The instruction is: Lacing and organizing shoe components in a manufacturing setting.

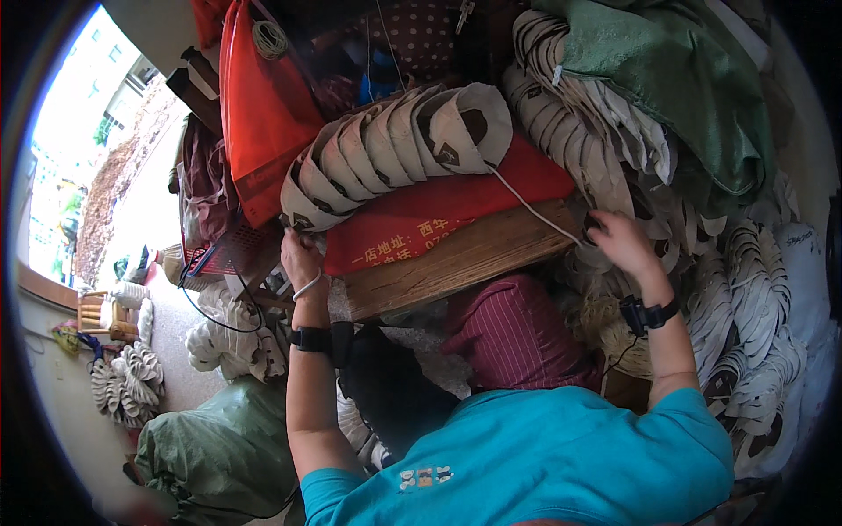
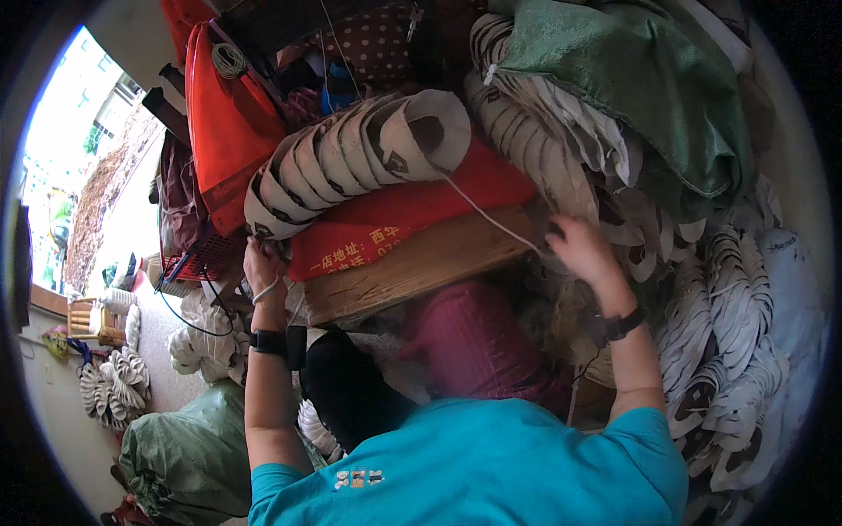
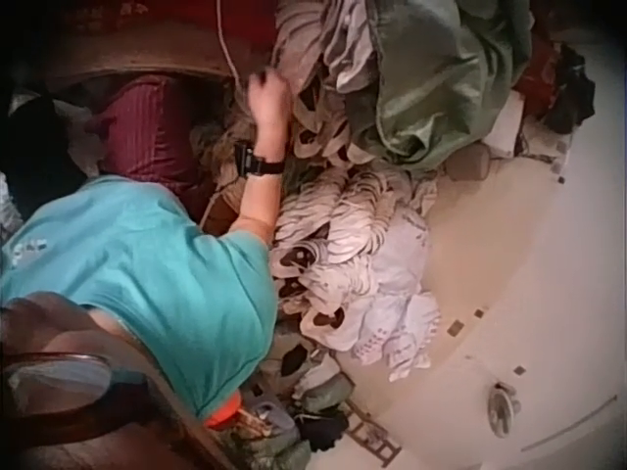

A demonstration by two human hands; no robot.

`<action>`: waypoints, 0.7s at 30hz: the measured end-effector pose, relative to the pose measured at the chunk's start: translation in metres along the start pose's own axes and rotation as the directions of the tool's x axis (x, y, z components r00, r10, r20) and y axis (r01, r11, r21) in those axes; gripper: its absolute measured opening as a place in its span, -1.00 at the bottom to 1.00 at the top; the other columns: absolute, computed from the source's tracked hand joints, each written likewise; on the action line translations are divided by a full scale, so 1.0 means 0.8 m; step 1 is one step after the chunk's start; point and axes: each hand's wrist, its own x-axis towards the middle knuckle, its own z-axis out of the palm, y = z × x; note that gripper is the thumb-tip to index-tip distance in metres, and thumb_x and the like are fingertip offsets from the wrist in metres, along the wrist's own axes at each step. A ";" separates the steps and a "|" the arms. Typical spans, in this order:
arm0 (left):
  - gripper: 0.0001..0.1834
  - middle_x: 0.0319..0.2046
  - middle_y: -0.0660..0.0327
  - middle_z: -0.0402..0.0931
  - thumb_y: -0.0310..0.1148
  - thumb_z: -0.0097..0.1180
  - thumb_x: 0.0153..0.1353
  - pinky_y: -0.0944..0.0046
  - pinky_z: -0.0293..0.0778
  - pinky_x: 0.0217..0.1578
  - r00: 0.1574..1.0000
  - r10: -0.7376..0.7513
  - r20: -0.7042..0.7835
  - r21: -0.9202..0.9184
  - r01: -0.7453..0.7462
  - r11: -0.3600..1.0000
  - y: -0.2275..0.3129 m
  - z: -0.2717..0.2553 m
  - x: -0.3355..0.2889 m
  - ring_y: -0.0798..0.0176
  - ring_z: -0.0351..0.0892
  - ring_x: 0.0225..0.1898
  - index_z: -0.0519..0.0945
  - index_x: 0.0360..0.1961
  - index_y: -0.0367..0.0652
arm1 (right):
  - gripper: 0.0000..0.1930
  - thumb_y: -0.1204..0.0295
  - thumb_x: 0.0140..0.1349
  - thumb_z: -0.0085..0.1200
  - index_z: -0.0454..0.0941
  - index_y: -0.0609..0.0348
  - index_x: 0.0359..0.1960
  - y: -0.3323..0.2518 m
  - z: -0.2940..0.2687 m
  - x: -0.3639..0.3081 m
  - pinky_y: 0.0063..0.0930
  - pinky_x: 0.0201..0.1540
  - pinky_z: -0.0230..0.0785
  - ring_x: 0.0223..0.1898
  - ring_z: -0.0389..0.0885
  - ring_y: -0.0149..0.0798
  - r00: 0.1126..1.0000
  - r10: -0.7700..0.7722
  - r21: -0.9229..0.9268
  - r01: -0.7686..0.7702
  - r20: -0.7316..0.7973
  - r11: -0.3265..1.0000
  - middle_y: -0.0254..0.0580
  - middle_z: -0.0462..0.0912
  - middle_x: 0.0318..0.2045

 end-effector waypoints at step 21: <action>-0.41 -0.26 0.11 0.53 -0.24 0.22 0.07 0.26 0.50 -0.36 0.925 0.124 0.359 0.295 -0.238 0.925 -0.002 0.031 0.009 0.27 0.55 -0.38 0.33 0.04 -0.35 | -0.61 0.17 0.39 0.04 0.54 0.26 0.03 -0.231 0.105 0.195 -0.60 0.05 0.33 -0.06 0.50 -0.49 0.893 -0.449 0.986 0.083 -0.008 0.146 -0.33 0.60 -0.06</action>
